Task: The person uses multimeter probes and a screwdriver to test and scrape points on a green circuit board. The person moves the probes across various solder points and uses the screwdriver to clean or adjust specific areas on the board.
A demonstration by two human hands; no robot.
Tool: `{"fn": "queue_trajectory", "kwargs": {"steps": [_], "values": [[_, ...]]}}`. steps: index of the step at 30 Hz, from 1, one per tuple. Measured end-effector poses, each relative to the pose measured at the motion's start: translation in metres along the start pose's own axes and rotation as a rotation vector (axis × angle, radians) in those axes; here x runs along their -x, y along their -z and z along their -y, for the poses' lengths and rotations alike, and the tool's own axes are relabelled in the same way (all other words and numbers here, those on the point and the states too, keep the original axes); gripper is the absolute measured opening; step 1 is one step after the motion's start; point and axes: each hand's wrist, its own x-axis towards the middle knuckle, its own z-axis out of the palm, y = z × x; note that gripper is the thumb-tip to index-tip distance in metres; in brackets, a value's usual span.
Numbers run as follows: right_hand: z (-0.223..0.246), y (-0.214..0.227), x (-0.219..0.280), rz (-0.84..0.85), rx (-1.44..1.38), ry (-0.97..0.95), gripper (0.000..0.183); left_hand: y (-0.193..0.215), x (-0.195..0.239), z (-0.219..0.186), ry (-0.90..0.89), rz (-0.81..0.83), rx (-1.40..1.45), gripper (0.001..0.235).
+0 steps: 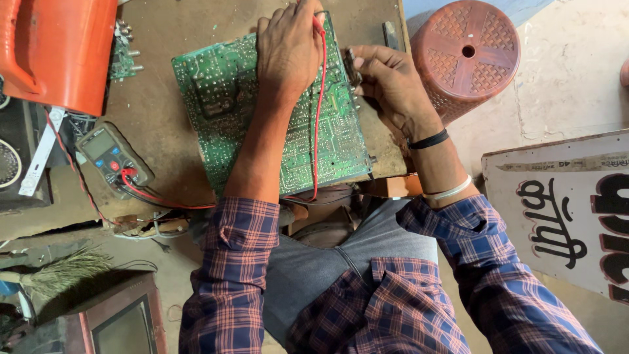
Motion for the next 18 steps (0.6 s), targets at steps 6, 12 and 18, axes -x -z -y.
{"fn": "queue_trajectory", "kwargs": {"steps": [6,12,18], "values": [[-0.001,-0.004,-0.003,-0.008,0.197,0.063,0.025,-0.001,-0.002,-0.001,0.035,0.02,0.0,0.008],[-0.002,-0.007,-0.012,0.018,0.116,0.065,0.03,-0.002,0.0,-0.001,0.015,-0.008,-0.021,0.008],[-0.007,0.001,-0.02,0.013,0.086,0.084,0.031,-0.003,-0.001,0.001,0.018,0.005,-0.023,0.018]]}}
